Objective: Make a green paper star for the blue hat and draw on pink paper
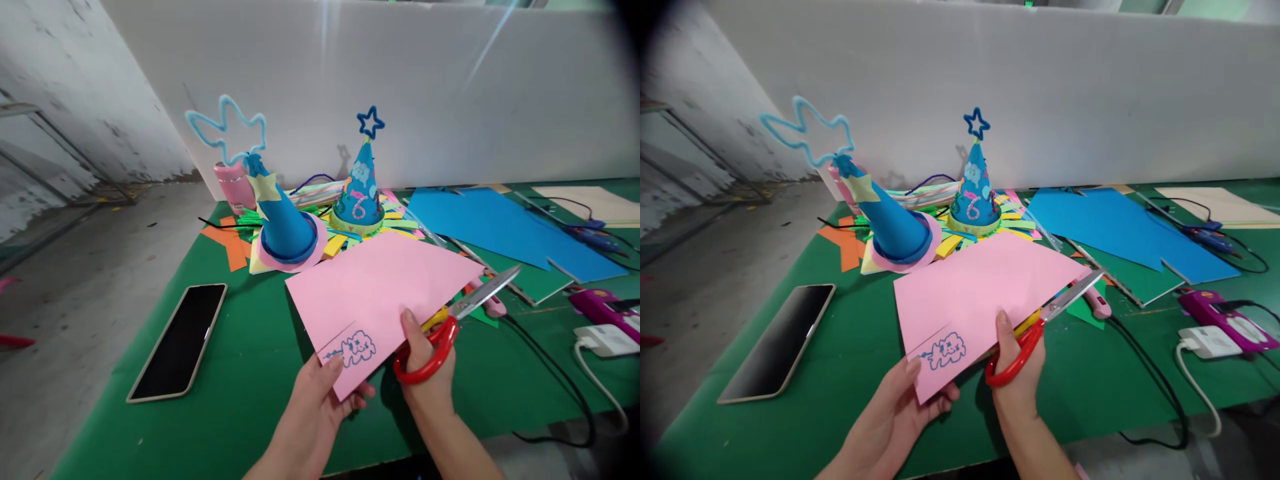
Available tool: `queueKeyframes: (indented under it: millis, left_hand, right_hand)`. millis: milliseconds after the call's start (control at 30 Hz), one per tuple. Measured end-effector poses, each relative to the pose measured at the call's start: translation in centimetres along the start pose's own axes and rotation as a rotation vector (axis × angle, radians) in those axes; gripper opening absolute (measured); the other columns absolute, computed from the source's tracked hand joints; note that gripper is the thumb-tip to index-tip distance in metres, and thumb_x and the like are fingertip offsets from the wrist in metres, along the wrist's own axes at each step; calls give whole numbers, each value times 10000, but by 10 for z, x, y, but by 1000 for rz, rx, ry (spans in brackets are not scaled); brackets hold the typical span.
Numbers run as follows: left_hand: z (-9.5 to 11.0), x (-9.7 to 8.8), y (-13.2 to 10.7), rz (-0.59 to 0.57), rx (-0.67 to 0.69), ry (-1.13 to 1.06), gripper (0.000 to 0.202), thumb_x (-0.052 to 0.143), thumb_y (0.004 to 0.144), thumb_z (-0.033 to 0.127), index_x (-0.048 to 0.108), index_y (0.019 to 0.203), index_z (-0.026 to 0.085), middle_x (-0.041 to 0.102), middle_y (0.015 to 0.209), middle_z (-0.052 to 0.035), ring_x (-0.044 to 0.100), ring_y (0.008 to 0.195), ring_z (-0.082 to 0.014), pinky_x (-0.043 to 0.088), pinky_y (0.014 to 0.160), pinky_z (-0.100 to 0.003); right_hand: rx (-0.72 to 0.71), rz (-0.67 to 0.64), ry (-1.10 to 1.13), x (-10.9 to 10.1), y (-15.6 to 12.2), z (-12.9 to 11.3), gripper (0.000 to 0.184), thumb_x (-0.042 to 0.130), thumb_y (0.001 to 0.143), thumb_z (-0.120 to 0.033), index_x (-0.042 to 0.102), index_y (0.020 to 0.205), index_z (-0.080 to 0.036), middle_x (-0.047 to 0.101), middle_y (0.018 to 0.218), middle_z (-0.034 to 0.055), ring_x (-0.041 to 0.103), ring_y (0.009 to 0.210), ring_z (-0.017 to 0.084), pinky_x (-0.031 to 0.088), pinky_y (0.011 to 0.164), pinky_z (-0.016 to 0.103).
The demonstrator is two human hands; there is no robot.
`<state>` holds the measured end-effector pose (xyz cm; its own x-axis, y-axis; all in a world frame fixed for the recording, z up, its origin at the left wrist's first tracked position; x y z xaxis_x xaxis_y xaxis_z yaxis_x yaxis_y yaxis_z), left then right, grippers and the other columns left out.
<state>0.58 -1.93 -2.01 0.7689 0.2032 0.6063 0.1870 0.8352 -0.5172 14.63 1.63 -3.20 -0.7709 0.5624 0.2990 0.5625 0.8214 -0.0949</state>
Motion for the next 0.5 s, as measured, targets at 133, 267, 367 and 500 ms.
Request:
queueKeyframes:
  millis: [133, 267, 367, 500]
  left_hand:
    - [0, 0, 13, 102, 56, 40, 194, 689, 646, 242, 619, 789, 132, 637, 706, -50, 550, 536, -128, 447, 552, -266]
    - [8, -7, 20, 151, 74, 64, 162, 669, 672, 203, 619, 812, 137, 665, 773, -46, 572, 554, -124, 474, 590, -267]
    - [14, -15, 21, 150, 52, 62, 212, 672, 670, 179, 619, 867, 121, 681, 856, -83, 617, 679, -158, 487, 646, -266]
    - [21, -24, 23, 122, 89, -12, 270, 674, 663, 122, 621, 928, 110, 670, 963, -96, 594, 937, -207, 471, 811, -286]
  right_hand:
    - [0, -47, -67, 12, -3, -5, 424, 611, 741, -267, 449, 1123, -178, 583, 989, 43, 575, 850, 164, 486, 737, 265]
    - [206, -176, -75, 0, -10, -4, 287, 620, 724, -352, 477, 935, -220, 516, 638, -47, 500, 524, 99, 426, 461, 193]
    - [404, -308, -154, -34, -21, -4, 331, 649, 683, -412, 500, 901, -212, 517, 630, -44, 408, 403, 56, 342, 377, 178]
    - [735, -607, -360, -82, -40, -1, 392, 664, 614, -503, 590, 879, -223, 611, 769, 26, 536, 520, 112, 422, 466, 225]
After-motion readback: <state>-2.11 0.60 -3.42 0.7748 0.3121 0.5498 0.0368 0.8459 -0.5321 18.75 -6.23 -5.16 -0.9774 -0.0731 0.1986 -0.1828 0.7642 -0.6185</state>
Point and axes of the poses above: each hand's wrist, its own y-axis towards the middle knuckle, its own x-axis out of the palm, z = x × y, the point moved 4 cm from there along y, towards the middle knuckle
